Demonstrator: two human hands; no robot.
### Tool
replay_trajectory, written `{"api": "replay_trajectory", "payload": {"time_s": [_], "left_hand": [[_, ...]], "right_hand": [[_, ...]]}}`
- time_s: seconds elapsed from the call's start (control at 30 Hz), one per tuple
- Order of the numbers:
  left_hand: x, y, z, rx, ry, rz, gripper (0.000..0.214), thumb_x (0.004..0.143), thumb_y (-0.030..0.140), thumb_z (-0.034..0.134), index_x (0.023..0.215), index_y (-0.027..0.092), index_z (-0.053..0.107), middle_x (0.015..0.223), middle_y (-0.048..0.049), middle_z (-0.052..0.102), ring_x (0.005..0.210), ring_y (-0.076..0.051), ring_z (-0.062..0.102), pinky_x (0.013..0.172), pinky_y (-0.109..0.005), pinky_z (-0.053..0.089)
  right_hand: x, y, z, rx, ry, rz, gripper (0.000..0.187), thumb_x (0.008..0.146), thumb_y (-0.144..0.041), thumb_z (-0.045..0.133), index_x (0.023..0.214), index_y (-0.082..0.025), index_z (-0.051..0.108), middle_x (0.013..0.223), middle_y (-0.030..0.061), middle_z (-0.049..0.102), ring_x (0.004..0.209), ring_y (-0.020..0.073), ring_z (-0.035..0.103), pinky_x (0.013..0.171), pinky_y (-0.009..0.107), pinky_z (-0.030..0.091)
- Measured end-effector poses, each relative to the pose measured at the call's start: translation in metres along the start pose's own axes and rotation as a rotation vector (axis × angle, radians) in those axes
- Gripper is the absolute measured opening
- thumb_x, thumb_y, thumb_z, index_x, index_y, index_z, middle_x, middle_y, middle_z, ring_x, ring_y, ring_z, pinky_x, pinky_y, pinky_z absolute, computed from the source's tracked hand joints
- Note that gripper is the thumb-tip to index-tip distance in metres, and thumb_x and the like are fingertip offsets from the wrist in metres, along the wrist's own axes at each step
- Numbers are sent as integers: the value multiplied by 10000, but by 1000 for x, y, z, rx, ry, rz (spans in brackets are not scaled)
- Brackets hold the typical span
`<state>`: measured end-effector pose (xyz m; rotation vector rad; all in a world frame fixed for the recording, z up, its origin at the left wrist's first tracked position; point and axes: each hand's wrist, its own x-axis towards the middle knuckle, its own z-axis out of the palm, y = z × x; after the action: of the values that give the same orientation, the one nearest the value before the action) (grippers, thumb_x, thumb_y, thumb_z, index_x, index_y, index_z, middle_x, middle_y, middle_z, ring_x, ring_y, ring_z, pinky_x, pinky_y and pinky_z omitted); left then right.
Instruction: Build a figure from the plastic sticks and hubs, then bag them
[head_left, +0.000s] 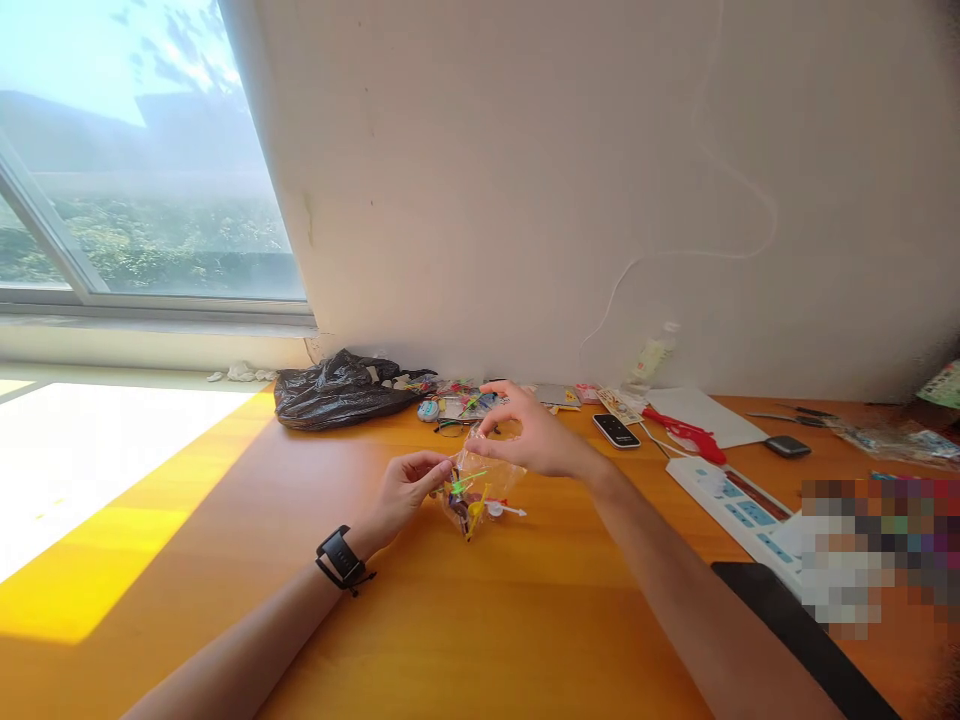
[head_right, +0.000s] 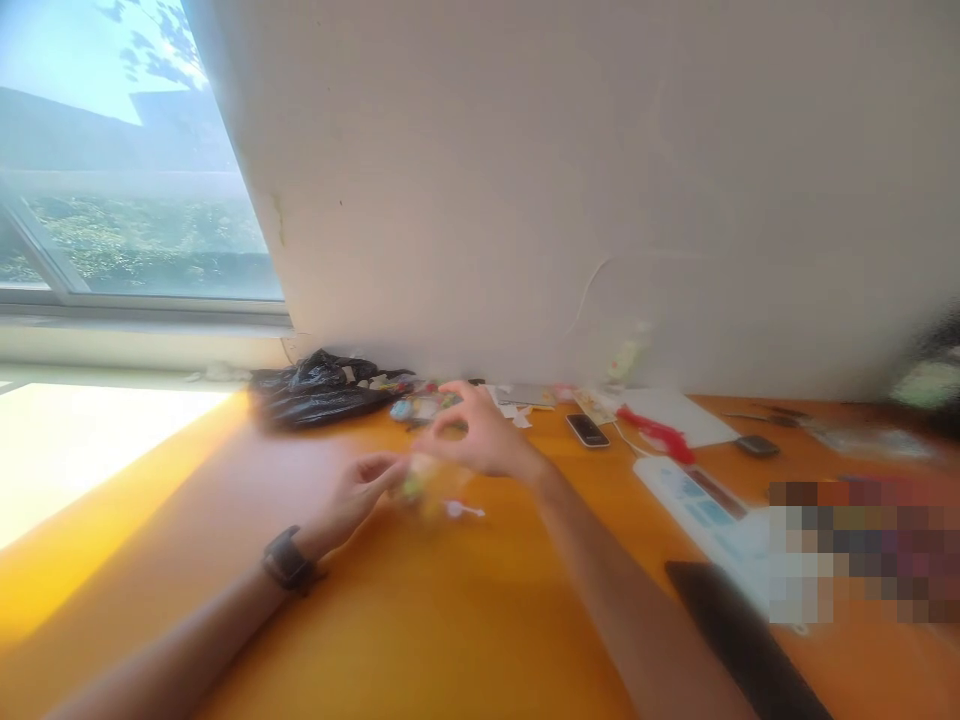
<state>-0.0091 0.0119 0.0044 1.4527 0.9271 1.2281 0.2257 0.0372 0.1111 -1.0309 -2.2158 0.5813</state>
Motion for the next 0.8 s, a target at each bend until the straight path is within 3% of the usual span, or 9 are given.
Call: {"api": "replay_trajectory", "payload": {"time_s": [0.2,0.27,0.43,0.53,0.6,0.7,0.8], "left_hand": [[0,-6,-2,23,58,-10,413,886,530,761,748,141,771,715,-47,711,597,-120,513,585,-244,401],[0,-8,-3,-6,40,-27,397,894,512,759,753,141,763,777,-66,736,649,-143,569,633,-260,448],[-1,-10,-6,-333,-179,-19,327,920,510,726,986,190,746,1119,-110,749,1035,-282,688,934,-422,532],[-3,-5,-8,-498,-348,-48,501,915,613,677,1268,258,682,1378,-119,644,1227,-346,634,1034,-513,500],[-5,2,-9,-532,-475,-110,664,879,665,692,1422,297,590,1447,-123,592,1290,-374,600,1066,-555,477],[-8,12,-8,-450,-615,-198,735,806,503,846,1454,313,558,1378,-119,633,1218,-342,645,1041,-524,496],[-7,16,-7,-324,-582,-210,556,788,284,885,1298,246,667,1138,-102,717,1047,-273,701,959,-447,545]], "right_hand": [[5,8,6,46,90,20,224,910,-437,724,804,-246,773,1432,63,567,1342,295,530,1013,451,519],[6,5,7,54,124,23,231,910,-433,721,785,-244,762,1412,56,582,1326,290,543,1012,450,512],[2,-16,11,-2,137,-85,198,924,-378,718,777,-251,749,1351,41,614,1300,281,536,1124,512,418],[-3,-32,16,-62,133,-186,145,926,-353,732,812,-269,760,1363,42,592,1345,296,473,1164,545,366],[-5,-39,18,-83,133,-230,128,933,-335,729,826,-275,762,1360,46,579,1359,302,445,1164,551,361],[-7,-43,21,-121,139,-256,117,937,-320,726,832,-280,760,1365,46,572,1366,314,424,1164,566,342],[-6,-43,20,-130,187,-259,85,922,-364,744,893,-284,741,1364,48,579,1353,325,428,1161,556,338]]}}
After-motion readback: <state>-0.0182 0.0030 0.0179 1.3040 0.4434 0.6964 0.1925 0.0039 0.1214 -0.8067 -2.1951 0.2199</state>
